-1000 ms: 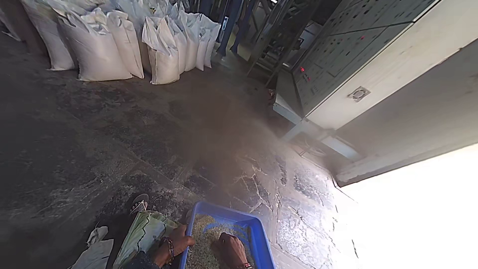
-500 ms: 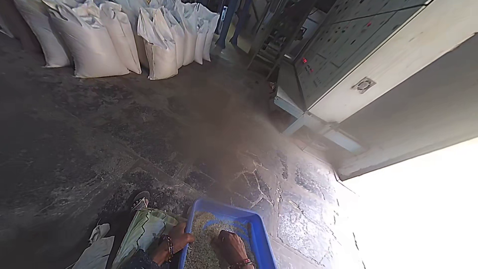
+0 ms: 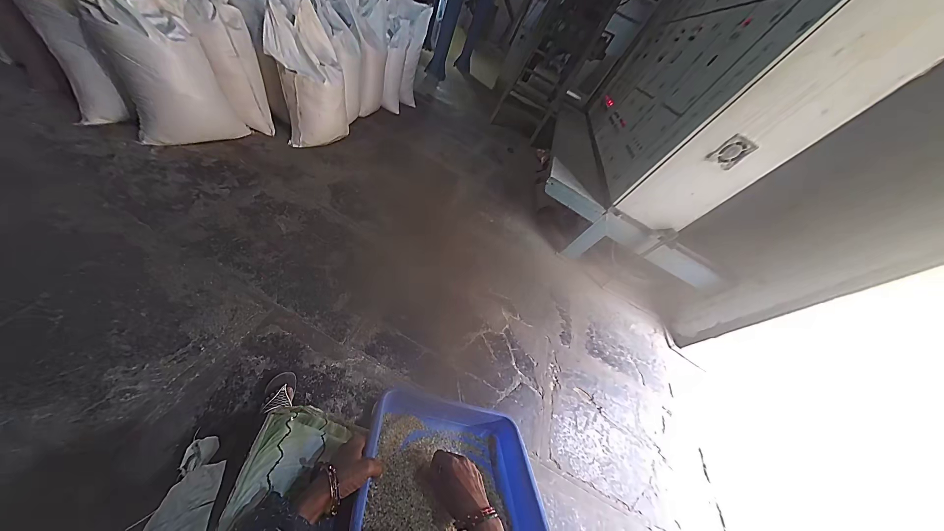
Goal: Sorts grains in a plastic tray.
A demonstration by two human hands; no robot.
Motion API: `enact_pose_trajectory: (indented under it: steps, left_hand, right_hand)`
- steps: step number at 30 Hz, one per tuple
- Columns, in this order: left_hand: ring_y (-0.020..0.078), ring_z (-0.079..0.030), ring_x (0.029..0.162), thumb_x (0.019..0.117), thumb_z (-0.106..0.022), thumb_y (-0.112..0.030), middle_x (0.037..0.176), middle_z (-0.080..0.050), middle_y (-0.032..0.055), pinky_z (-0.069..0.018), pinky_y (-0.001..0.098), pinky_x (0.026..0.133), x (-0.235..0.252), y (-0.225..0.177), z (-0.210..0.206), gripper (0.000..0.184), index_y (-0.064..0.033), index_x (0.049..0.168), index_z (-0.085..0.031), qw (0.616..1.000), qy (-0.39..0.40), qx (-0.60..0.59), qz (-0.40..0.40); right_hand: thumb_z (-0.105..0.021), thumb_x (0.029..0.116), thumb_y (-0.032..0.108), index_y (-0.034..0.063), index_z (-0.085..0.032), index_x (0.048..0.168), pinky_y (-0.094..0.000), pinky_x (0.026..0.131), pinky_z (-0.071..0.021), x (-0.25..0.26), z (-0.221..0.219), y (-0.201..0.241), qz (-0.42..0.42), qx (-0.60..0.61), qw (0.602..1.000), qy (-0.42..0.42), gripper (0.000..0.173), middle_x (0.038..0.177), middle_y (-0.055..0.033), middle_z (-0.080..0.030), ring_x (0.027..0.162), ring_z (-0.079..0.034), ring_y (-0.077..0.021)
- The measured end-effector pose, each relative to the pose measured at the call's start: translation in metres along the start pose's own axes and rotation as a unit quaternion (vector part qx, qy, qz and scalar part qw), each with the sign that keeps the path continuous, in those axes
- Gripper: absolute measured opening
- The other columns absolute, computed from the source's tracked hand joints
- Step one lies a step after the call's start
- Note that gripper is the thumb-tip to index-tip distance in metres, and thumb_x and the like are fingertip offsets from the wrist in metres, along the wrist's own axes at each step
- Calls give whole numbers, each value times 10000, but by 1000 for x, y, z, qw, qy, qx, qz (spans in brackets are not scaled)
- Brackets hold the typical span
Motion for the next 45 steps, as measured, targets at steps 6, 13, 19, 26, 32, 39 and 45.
enact_pose_trajectory:
  steps: [6,13,19,26,32,39,45]
  left_hand:
    - [370,-633,1126,902,-729,-118,1191,-634,287,-485,524,997,2,0,0,478,95,1297,-565,1000,4,-13,4]
    - [372,-630,1112,888,-737,-105,1183,-632,289,-487,521,986,4,0,2,473,107,1277,-570,1000,-1,-10,19]
    - [365,-621,1135,873,-735,-60,1215,-619,293,-484,510,1001,7,-3,3,489,111,1296,-560,999,-4,-30,12]
    - [353,-623,1112,865,-730,-40,1204,-617,289,-492,492,987,4,-4,5,458,120,1268,-580,999,-16,-29,2]
    - [332,-620,1087,888,-704,-10,1182,-615,283,-493,472,974,-2,-12,6,414,132,1255,-574,999,-21,-23,-11]
    - [288,-636,1028,866,-688,19,1134,-631,262,-509,446,938,-5,-14,6,401,138,1232,-575,998,-33,-23,-37]
    - [246,-646,979,868,-688,14,1097,-640,232,-526,418,903,-5,-14,6,374,126,1210,-588,998,-34,-21,-41]
  right_hand:
    - [-498,1065,276,35,-698,1165,-566,957,-502,3,1,1,5,-3,1000,5,329,1160,-192,-719,1139,-674,-363]
    - [-503,1063,266,23,-694,1157,-570,947,-506,6,4,2,13,11,1000,6,324,1151,-199,-717,1129,-676,-371]
    - [-551,1045,320,55,-696,1226,-567,970,-504,12,2,0,24,40,999,16,352,1214,-182,-704,1157,-667,-358]
    - [-454,1089,227,-5,-676,1186,-590,976,-489,7,-2,6,37,21,998,55,336,1239,-221,-677,1185,-645,-393]
    - [-475,1091,260,-45,-686,1131,-576,906,-520,-5,15,7,56,86,990,-93,373,1155,-241,-699,1077,-689,-409]
    - [-551,1041,240,-73,-700,871,-524,689,-550,-18,25,0,118,133,925,-336,387,848,-224,-705,782,-719,-377]
    - [-654,967,296,-31,-641,688,-455,560,-500,-23,28,-6,150,148,879,-427,430,653,-153,-626,589,-640,-294]
Point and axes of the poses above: each hand's wrist, its own x-axis towards the middle knuckle, its own z-axis out of the back of the hand, y = z × x, the point moved 6 cm from there along x, towards the middle knuckle
